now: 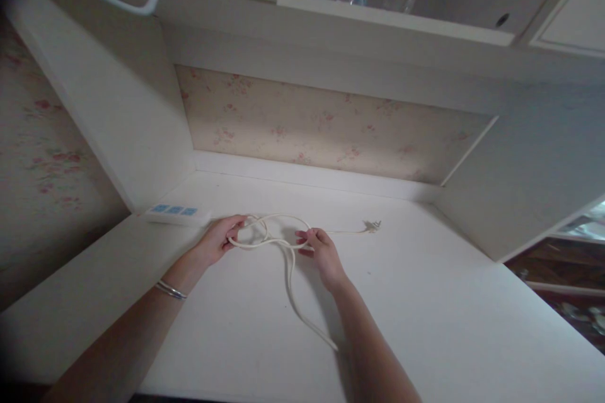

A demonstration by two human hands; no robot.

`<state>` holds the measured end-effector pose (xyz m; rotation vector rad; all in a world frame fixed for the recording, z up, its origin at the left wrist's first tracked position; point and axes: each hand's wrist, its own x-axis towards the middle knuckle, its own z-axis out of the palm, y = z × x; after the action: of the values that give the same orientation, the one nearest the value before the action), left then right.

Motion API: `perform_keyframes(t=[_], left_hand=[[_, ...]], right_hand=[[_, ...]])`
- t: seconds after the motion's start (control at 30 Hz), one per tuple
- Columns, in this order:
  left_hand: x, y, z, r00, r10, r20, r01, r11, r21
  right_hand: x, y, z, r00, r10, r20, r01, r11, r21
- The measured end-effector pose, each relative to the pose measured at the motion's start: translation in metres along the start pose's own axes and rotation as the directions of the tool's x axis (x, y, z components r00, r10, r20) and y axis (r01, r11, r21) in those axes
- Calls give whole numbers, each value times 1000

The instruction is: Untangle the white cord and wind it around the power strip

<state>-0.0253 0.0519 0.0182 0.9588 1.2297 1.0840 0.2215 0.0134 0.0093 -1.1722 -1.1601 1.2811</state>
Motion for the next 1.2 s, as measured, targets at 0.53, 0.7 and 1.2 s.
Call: perform_keyframes(t=[0.53, 0.7, 1.2], left_hand=[[-48, -9, 47, 589, 634, 501, -668, 32, 744], [-50, -25, 60, 583, 497, 643, -733, -21, 680], [-26, -24, 36, 567, 517, 642, -779, 82, 622]], right_hand=[[1, 2, 2, 995, 102, 6, -102, 987, 123], [-4, 0, 4, 998, 66, 18, -68, 989, 133], [-6, -7, 1, 987, 103, 120, -116, 988, 100]])
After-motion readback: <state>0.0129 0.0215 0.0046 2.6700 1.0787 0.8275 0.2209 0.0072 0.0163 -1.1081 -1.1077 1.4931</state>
